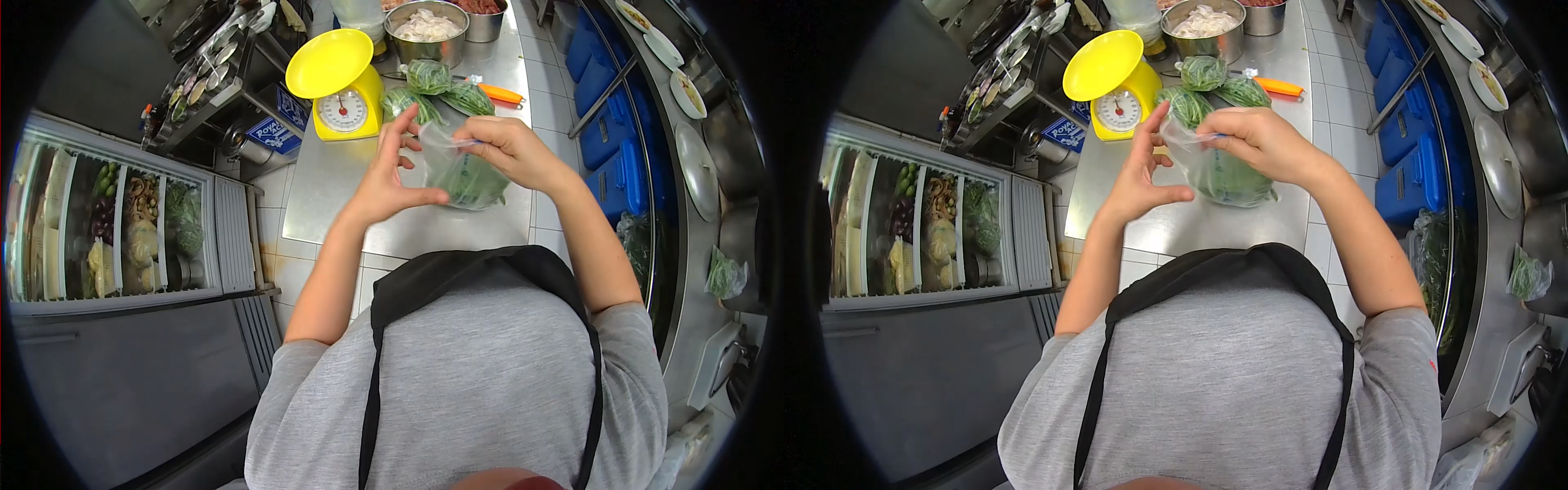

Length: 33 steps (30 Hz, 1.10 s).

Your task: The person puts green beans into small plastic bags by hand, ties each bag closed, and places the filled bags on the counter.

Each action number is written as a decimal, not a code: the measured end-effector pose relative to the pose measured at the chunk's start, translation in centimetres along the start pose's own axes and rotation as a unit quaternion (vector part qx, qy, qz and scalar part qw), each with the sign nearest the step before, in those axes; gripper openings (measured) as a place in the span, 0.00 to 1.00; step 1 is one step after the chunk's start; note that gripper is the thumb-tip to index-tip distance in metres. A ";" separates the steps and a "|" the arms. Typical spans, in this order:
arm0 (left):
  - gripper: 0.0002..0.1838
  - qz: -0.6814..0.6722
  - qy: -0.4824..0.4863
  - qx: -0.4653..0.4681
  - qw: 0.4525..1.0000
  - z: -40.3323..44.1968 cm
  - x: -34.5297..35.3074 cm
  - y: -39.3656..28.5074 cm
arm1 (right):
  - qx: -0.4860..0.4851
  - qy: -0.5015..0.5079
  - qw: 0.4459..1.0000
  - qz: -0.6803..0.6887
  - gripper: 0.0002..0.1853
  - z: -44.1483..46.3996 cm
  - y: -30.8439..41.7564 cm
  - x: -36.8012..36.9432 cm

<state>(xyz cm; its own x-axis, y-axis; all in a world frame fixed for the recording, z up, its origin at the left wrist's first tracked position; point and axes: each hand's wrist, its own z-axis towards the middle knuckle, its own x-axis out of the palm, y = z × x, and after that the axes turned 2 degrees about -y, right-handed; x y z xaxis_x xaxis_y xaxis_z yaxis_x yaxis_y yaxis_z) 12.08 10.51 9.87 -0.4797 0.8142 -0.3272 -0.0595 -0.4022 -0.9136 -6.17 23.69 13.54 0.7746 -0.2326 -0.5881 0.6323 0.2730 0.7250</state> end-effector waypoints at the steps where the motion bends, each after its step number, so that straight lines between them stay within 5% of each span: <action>1: 0.59 0.000 0.003 0.001 1.000 0.3 -0.6 0.0 | -0.014 0.033 0.998 0.045 0.08 0.4 1.1 -0.5; 3: 0.53 -0.022 0.211 -0.030 0.977 1.1 -1.5 -0.3 | -0.031 0.063 0.994 0.081 0.08 1.1 2.2 -0.8; 4: 0.53 -0.021 0.210 -0.029 0.977 1.9 -1.7 -1.0 | -0.051 0.096 0.987 0.118 0.08 1.5 2.7 -0.8; 6: 0.48 0.051 0.375 -0.152 0.913 3.7 -2.0 -3.1 | -0.058 0.097 0.984 0.134 0.08 2.0 3.5 -1.0; 9: 0.36 -0.017 0.484 -0.180 0.856 5.0 0.4 -4.4 | -0.066 0.069 0.985 0.141 0.08 2.5 4.0 -0.8; 11: 0.22 -0.171 0.428 0.031 0.887 4.5 3.2 -4.0 | -0.068 0.038 0.988 0.132 0.07 2.3 4.0 -0.9; 12: 0.22 -0.170 0.431 0.032 0.885 4.3 4.3 -3.4 | -0.053 0.046 0.992 0.106 0.07 2.1 3.9 -0.8; 15: 0.16 -0.277 0.446 -0.028 0.851 3.4 5.5 -2.1 | -0.028 0.013 0.993 0.114 0.08 1.4 2.4 -0.7; 24: 0.17 -0.303 0.339 -0.115 0.883 2.2 5.2 -0.2 | 0.066 -0.121 0.971 0.198 0.07 0.4 0.8 -1.1; 26: 0.21 -0.349 0.296 -0.182 0.870 2.1 4.9 0.4 | 0.053 0.005 0.997 -0.059 0.07 -0.2 2.0 -2.8; 27: 0.21 -0.351 0.295 -0.183 0.870 2.0 4.7 0.5 | 0.053 0.007 0.997 -0.058 0.07 -0.4 2.1 -2.7; 30: 0.28 -0.183 0.217 -0.143 0.948 1.7 4.4 0.5 | 0.078 0.030 0.995 -0.057 0.08 -1.1 1.4 -2.0; 33: 0.26 -0.076 -0.057 0.110 0.989 1.9 4.1 -0.5 | -0.001 -0.007 0.994 -0.112 0.08 -1.9 0.2 -0.8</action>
<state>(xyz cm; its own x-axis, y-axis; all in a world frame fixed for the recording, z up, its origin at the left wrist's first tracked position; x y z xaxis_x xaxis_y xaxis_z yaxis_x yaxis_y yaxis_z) 8.46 13.27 9.44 -0.5457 0.8244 -0.1499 -0.3210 -0.3710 -0.8714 -6.66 25.74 13.52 0.6149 -0.3006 -0.7291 0.7884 0.2155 0.5761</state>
